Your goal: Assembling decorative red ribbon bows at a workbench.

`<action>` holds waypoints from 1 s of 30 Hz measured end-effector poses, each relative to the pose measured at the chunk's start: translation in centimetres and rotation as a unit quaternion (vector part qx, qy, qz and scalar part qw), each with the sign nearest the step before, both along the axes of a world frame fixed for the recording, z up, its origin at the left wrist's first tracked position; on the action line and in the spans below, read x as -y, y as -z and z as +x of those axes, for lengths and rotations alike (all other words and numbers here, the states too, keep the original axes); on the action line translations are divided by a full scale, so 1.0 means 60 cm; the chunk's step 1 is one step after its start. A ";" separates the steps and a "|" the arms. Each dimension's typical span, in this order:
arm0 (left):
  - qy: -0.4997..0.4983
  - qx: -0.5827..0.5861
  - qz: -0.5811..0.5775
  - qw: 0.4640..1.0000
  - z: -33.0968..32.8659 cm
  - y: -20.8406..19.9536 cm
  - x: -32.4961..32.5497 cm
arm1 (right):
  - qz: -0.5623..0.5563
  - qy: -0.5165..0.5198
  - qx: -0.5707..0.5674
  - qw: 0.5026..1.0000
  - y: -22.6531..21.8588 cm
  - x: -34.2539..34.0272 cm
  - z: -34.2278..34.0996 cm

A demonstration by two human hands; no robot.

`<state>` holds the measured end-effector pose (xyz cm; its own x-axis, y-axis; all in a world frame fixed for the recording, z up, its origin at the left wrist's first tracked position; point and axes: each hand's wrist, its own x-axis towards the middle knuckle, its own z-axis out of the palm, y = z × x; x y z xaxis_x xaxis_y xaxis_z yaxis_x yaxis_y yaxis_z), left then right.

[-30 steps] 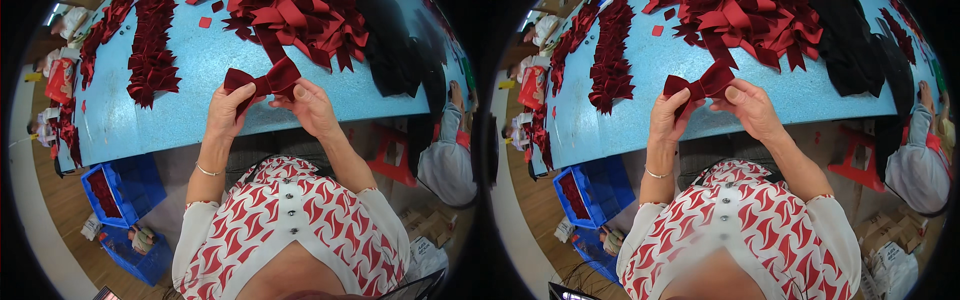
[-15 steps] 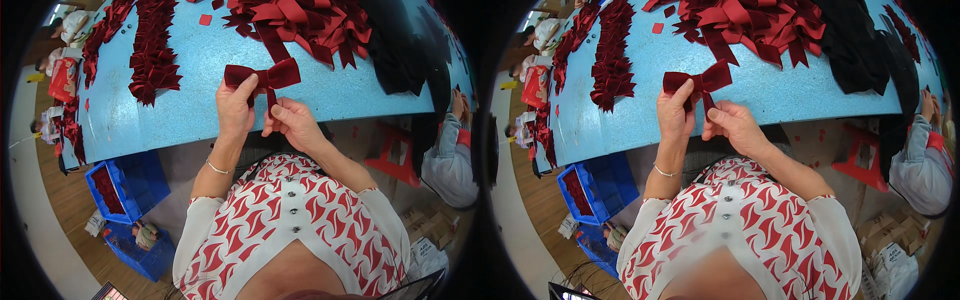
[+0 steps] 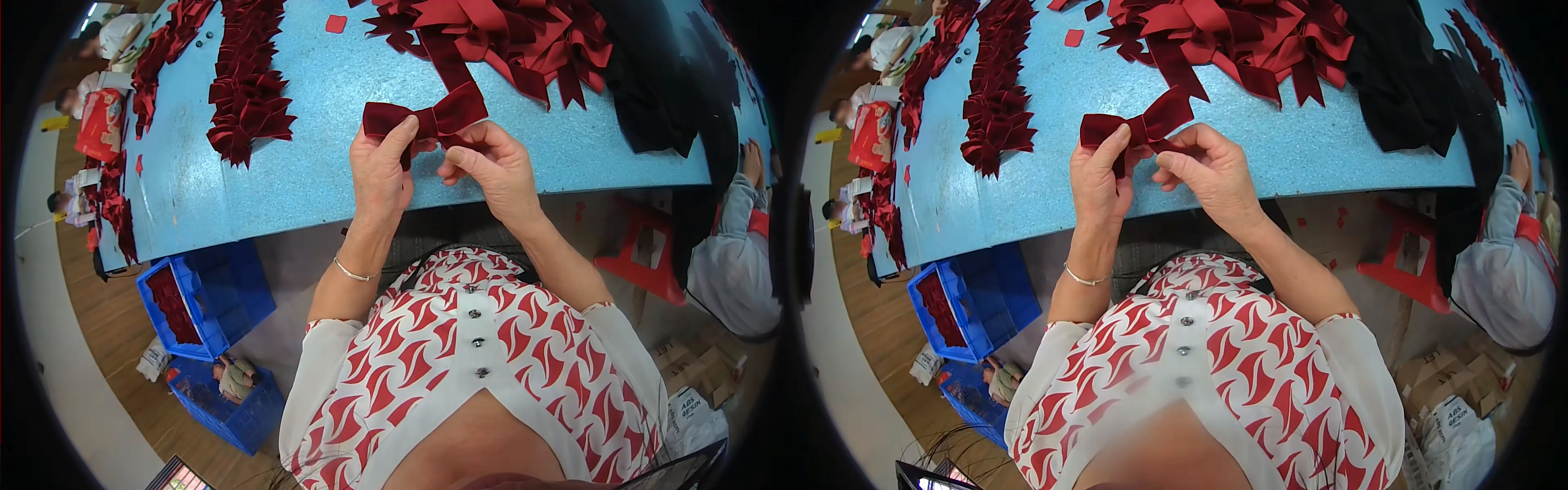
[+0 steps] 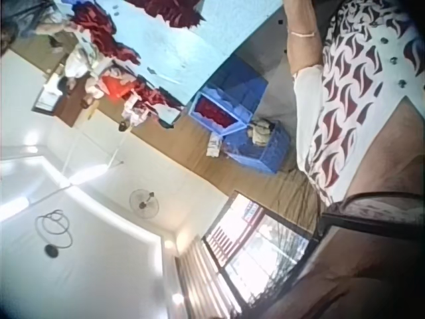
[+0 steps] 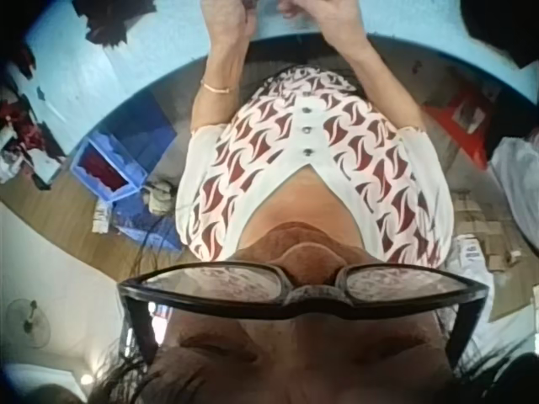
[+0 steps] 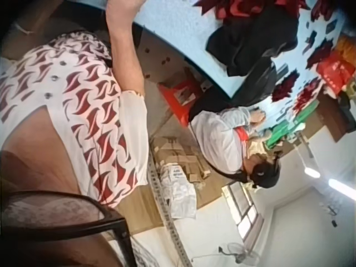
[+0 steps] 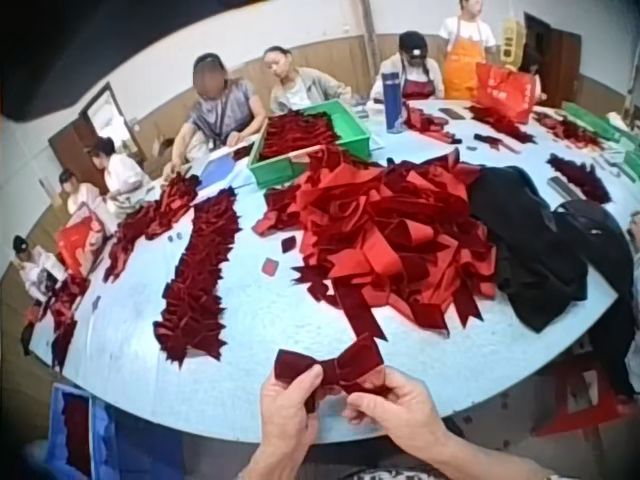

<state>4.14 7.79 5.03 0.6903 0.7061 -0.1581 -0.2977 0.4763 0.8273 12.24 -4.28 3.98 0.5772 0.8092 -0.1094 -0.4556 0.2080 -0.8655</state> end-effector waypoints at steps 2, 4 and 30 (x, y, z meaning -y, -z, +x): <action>0.000 0.000 -0.010 1.000 0.002 0.001 0.001 | -0.002 0.024 0.103 0.994 0.007 0.003 -0.005; 0.000 0.002 -0.029 1.000 0.003 0.002 0.003 | -0.004 0.034 0.153 0.988 0.009 0.006 -0.007; -0.063 0.014 0.083 0.994 0.020 0.022 0.007 | -0.022 -0.011 -0.053 0.998 0.006 -0.017 -0.009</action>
<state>5.32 7.36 3.68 0.5973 0.8019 -0.0141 -0.3706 0.2915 0.8819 11.67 -3.23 3.63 0.5421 0.8149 -0.2053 -0.5491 0.1586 -0.8206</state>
